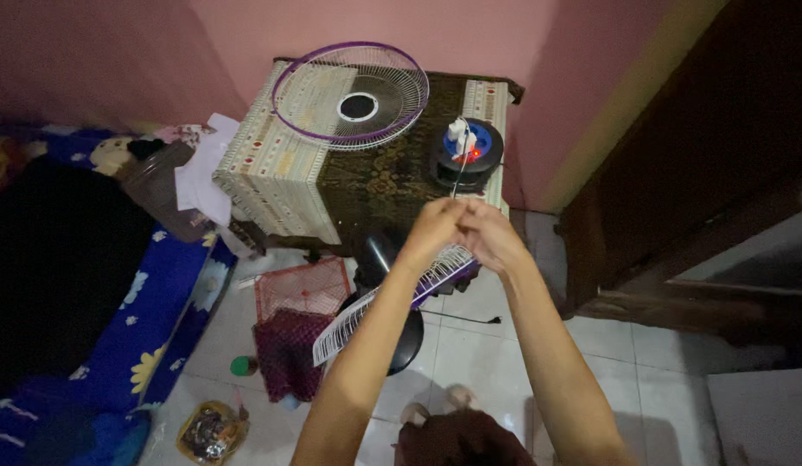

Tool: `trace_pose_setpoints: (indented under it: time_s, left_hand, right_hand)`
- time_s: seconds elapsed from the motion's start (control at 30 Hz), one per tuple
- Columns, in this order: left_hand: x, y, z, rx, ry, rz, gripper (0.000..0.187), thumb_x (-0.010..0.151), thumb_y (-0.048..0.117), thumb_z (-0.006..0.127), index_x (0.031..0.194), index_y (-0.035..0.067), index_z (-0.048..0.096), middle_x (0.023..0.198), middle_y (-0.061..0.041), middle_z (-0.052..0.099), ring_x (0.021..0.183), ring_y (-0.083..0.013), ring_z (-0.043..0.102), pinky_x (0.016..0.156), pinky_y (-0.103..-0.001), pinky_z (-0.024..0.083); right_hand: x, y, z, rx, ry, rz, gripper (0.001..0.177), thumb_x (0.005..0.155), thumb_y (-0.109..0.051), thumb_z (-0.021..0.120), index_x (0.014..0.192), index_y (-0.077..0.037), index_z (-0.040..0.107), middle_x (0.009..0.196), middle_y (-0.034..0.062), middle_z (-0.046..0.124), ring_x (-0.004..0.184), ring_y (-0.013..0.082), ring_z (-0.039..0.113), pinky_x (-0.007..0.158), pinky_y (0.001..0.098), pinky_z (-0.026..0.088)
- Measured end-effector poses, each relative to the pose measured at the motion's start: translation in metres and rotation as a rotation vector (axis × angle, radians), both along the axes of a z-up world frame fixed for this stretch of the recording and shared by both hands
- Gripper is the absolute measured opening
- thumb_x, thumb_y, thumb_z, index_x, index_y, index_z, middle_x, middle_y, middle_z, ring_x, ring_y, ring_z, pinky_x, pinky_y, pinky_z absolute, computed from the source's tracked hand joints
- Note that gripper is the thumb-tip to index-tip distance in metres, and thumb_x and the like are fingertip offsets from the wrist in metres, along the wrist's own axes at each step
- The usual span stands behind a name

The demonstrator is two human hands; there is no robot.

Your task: The person disassembles a purple table fan by removing the front grille, fan blade, and rear grille. They then reassemble the fan by placing the blade and grilles back onto the motor housing.

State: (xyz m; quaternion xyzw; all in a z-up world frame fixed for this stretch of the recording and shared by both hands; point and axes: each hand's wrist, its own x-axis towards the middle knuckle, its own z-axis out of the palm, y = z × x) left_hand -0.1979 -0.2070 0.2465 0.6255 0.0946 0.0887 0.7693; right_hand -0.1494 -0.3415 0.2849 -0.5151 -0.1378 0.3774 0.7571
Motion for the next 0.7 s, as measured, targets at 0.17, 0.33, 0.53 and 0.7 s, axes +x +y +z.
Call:
trace_pose_setpoints:
  time_s: [0.17,0.33,0.53,0.7]
  left_hand:
    - [-0.038,-0.029,0.029,0.106,-0.053,-0.098,0.028,0.098,0.02,0.062,0.11,-0.004,0.072,0.09,-0.004,0.072,0.078,-0.0096,0.064,0.068,-0.025,0.052]
    - [-0.081,-0.057,0.035,0.202,-0.178,-0.026,0.026,0.101,0.018,0.062,0.117,-0.001,0.069,0.096,-0.002,0.073,0.087,-0.0072,0.065,0.076,-0.022,0.054]
    - [-0.147,-0.051,0.044,0.151,-0.308,-0.037,0.022,0.104,0.016,0.064,0.1,-0.004,0.072,0.092,-0.005,0.074,0.079,-0.0096,0.066,0.07,-0.023,0.054]
    - [-0.173,-0.042,0.033,0.698,-0.081,-0.055,0.014,0.089,0.009,0.069,0.092,-0.003,0.075,0.084,-0.013,0.074,0.069,-0.025,0.068,0.063,-0.035,0.053]
  right_hand:
    - [-0.015,-0.046,-0.043,0.383,0.11,0.205,0.029,0.096,-0.006,0.066,0.122,0.003,0.06,0.088,0.0091,0.064,0.07,0.0149,0.062,0.06,0.0248,0.05]
    - [-0.004,-0.084,-0.095,0.46,0.013,0.446,0.016,0.099,-0.008,0.069,0.105,0.006,0.064,0.087,0.0142,0.067,0.069,0.0184,0.063,0.058,0.0265,0.048]
    - [-0.026,-0.082,-0.134,0.126,0.117,0.461,0.014,0.089,-0.008,0.072,0.1,-0.001,0.067,0.09,0.0104,0.068,0.078,0.0185,0.066,0.07,0.0309,0.054]
    - [-0.032,-0.037,-0.217,-0.308,-0.175,0.232,0.024,0.086,-0.008,0.069,0.109,0.0,0.073,0.1,0.0116,0.074,0.085,0.0197,0.067,0.075,0.0336,0.054]
